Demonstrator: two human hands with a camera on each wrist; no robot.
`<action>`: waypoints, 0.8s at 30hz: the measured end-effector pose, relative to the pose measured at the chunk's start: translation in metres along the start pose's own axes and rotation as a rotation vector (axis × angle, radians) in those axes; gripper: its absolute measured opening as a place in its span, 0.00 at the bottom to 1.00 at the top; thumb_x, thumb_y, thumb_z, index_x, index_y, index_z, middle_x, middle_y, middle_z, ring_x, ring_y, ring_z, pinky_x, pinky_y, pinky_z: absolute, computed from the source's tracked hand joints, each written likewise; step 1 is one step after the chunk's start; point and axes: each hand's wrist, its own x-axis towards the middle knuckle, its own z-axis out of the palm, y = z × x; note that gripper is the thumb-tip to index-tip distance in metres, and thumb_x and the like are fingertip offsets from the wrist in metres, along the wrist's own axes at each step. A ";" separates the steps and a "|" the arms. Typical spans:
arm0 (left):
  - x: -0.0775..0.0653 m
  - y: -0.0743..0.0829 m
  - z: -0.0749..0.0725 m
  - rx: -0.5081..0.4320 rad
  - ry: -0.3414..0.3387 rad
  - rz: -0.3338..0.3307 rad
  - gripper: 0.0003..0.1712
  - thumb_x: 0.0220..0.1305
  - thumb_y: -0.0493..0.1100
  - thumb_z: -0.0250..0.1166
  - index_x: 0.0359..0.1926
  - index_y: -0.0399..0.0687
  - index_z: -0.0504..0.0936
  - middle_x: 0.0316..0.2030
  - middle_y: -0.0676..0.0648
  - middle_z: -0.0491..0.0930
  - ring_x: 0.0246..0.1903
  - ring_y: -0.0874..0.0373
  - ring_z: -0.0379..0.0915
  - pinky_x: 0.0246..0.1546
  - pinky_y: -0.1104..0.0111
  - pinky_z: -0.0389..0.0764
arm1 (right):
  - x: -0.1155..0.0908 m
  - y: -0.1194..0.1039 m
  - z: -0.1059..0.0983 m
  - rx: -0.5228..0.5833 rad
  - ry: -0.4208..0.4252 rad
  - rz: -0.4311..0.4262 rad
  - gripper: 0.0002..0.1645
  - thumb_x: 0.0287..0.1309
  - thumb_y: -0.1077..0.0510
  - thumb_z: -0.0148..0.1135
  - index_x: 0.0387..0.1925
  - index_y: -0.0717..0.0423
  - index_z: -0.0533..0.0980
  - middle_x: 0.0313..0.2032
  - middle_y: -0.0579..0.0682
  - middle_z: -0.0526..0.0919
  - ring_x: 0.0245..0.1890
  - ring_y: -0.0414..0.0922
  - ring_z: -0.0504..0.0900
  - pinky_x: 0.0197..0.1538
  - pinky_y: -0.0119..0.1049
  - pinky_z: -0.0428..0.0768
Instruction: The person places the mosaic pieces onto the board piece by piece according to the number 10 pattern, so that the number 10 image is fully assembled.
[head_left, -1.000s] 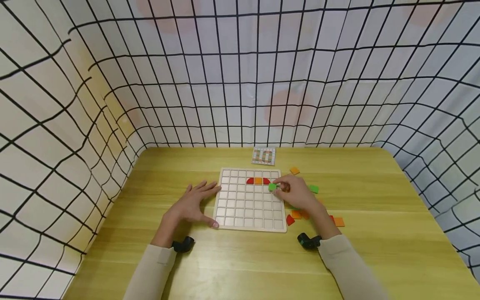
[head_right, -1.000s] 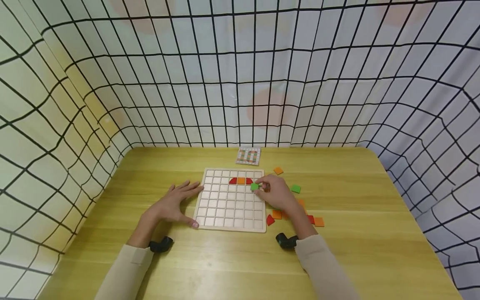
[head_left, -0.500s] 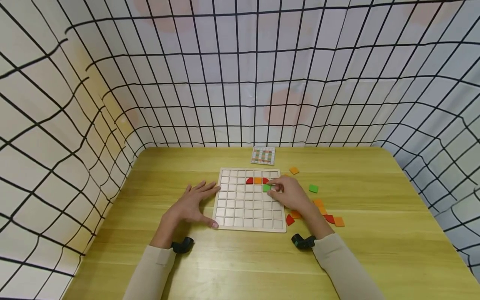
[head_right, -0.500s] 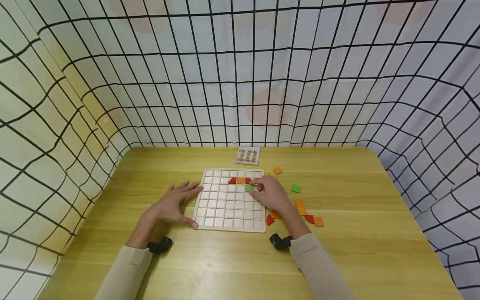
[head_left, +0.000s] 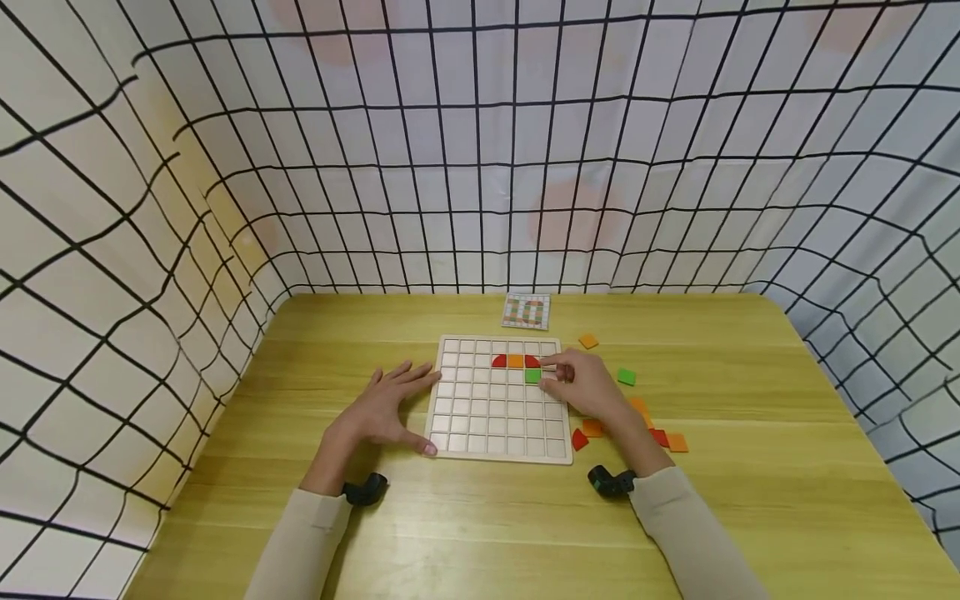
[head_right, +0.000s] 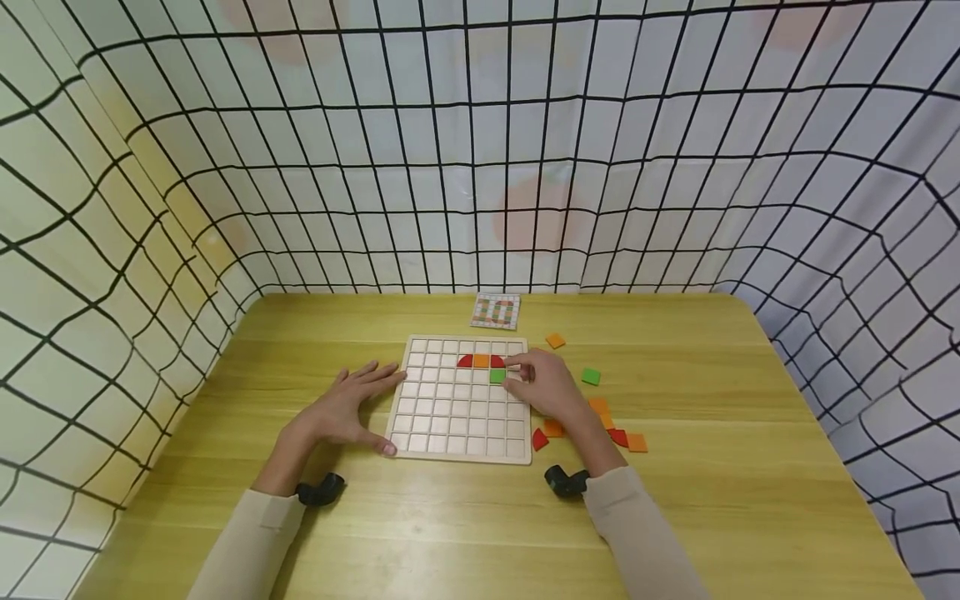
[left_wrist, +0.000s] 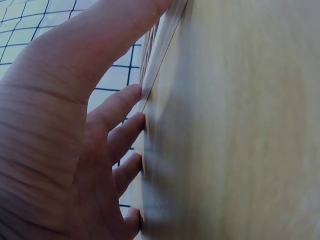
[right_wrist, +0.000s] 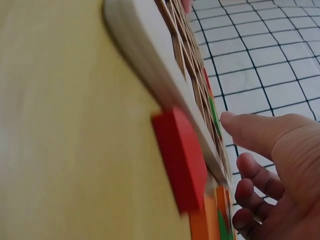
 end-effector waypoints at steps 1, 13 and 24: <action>0.000 0.000 0.001 0.005 -0.002 -0.003 0.72 0.36 0.77 0.79 0.81 0.62 0.59 0.82 0.51 0.52 0.82 0.41 0.39 0.75 0.29 0.36 | -0.001 0.001 -0.002 0.007 0.004 0.002 0.20 0.62 0.54 0.73 0.54 0.54 0.86 0.31 0.48 0.76 0.28 0.45 0.70 0.33 0.35 0.68; 0.004 0.000 0.002 -0.005 -0.005 -0.014 0.72 0.35 0.77 0.80 0.81 0.63 0.60 0.82 0.52 0.53 0.82 0.41 0.39 0.75 0.30 0.36 | -0.018 0.021 -0.037 -0.058 0.034 0.058 0.20 0.65 0.52 0.72 0.56 0.53 0.85 0.34 0.48 0.78 0.30 0.46 0.70 0.34 0.37 0.70; 0.002 -0.001 0.000 -0.010 0.004 -0.017 0.72 0.34 0.77 0.80 0.80 0.63 0.60 0.82 0.52 0.53 0.82 0.41 0.40 0.75 0.30 0.36 | -0.045 0.048 -0.072 -0.104 0.057 0.120 0.24 0.68 0.47 0.68 0.60 0.54 0.82 0.35 0.50 0.76 0.33 0.46 0.69 0.38 0.39 0.70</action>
